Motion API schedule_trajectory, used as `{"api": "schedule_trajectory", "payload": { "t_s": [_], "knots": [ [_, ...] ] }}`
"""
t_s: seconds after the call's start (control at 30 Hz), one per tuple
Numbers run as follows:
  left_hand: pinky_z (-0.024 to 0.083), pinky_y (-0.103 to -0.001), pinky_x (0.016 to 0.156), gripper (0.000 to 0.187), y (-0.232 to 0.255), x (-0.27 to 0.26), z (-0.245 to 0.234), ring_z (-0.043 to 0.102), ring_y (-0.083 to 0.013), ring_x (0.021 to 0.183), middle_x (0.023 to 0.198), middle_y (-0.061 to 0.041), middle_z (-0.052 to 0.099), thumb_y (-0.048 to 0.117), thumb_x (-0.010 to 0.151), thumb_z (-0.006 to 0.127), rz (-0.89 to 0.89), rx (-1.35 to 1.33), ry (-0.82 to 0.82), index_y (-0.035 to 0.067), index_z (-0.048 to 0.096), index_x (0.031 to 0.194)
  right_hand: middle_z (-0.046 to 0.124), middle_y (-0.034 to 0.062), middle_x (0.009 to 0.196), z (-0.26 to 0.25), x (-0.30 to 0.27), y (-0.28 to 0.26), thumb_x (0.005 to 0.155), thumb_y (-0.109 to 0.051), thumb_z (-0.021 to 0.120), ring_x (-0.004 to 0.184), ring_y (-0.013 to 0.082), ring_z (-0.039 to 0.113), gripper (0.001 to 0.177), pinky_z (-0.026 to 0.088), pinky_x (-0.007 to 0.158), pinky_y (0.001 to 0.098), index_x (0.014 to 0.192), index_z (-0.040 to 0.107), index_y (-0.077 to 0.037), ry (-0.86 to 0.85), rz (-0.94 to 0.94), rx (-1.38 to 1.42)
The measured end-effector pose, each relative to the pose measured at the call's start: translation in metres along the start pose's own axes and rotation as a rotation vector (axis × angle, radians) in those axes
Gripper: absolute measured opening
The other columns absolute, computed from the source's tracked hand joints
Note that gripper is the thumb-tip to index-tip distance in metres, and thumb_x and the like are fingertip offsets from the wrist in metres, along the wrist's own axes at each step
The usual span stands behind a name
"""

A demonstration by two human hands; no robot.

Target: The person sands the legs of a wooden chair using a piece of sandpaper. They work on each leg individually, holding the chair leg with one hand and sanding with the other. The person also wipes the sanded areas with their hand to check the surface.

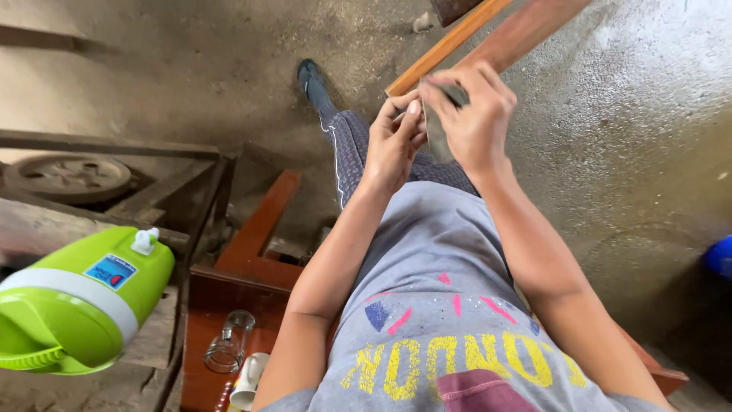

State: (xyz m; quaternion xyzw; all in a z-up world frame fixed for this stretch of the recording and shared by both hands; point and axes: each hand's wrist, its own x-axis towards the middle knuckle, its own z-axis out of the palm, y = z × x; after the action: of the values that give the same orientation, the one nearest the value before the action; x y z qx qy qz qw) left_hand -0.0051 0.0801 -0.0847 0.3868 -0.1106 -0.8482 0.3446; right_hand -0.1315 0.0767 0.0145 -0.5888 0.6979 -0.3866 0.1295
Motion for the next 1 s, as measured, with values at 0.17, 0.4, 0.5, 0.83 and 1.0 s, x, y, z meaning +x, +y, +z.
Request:
{"api": "schedule_trajectory", "payload": {
  "t_s": [0.17,0.4,0.5,0.83,1.0],
  "knots": [
    [0.059,-0.038,0.083,0.029,-0.017,0.005,0.001,0.067,-0.0227,0.086,0.101,-0.017,0.062,0.015,0.101,0.070,0.000,-0.117,0.061,0.003,0.063,0.126,0.063,0.0126,0.086,-0.021,-0.009,0.008,0.093,0.000,0.094,0.077,0.0287,0.066,0.014,0.054,0.071,0.0353,0.097,0.080,0.000,-0.162,-0.022,-0.112],
    [0.057,-0.033,0.088,0.031,-0.005,0.001,0.002,0.055,-0.0074,0.078,0.087,-0.002,0.063,0.024,0.099,0.072,-0.002,-0.104,-0.039,0.006,0.066,0.123,0.062,0.0180,0.091,-0.002,0.014,0.007,0.100,0.003,0.092,0.073,0.0246,0.064,0.010,0.049,0.063,0.0342,0.104,0.083,0.006,-0.269,-0.050,-0.180],
    [0.060,-0.048,0.100,0.024,-0.006,-0.003,0.004,0.073,-0.0266,0.102,0.115,-0.022,0.072,0.015,0.100,0.070,-0.027,-0.138,-0.016,0.003,0.063,0.119,0.060,0.0170,0.084,-0.031,-0.002,-0.002,0.095,0.006,0.096,0.066,0.0210,0.048,0.017,0.040,0.053,0.0317,0.105,0.083,0.010,-0.295,-0.062,-0.215],
    [0.059,-0.050,0.099,0.026,-0.001,0.001,0.004,0.072,-0.0206,0.099,0.109,-0.017,0.073,0.017,0.099,0.072,-0.069,-0.156,-0.021,0.003,0.064,0.119,0.056,0.0149,0.094,-0.028,0.015,-0.003,0.092,0.018,0.077,0.083,0.0294,0.057,0.022,0.044,0.070,0.0400,0.103,0.076,-0.001,-0.394,-0.075,-0.265],
    [0.058,-0.048,0.097,0.022,0.002,-0.003,0.002,0.052,-0.0094,0.076,0.081,-0.001,0.055,0.021,0.101,0.069,-0.016,-0.070,-0.079,0.009,0.064,0.119,0.061,0.0146,0.094,0.005,0.021,0.039,0.087,0.008,0.085,0.075,0.0332,0.065,0.019,0.050,0.064,0.0422,0.102,0.082,-0.003,-0.387,-0.144,-0.314]
  ]
}}
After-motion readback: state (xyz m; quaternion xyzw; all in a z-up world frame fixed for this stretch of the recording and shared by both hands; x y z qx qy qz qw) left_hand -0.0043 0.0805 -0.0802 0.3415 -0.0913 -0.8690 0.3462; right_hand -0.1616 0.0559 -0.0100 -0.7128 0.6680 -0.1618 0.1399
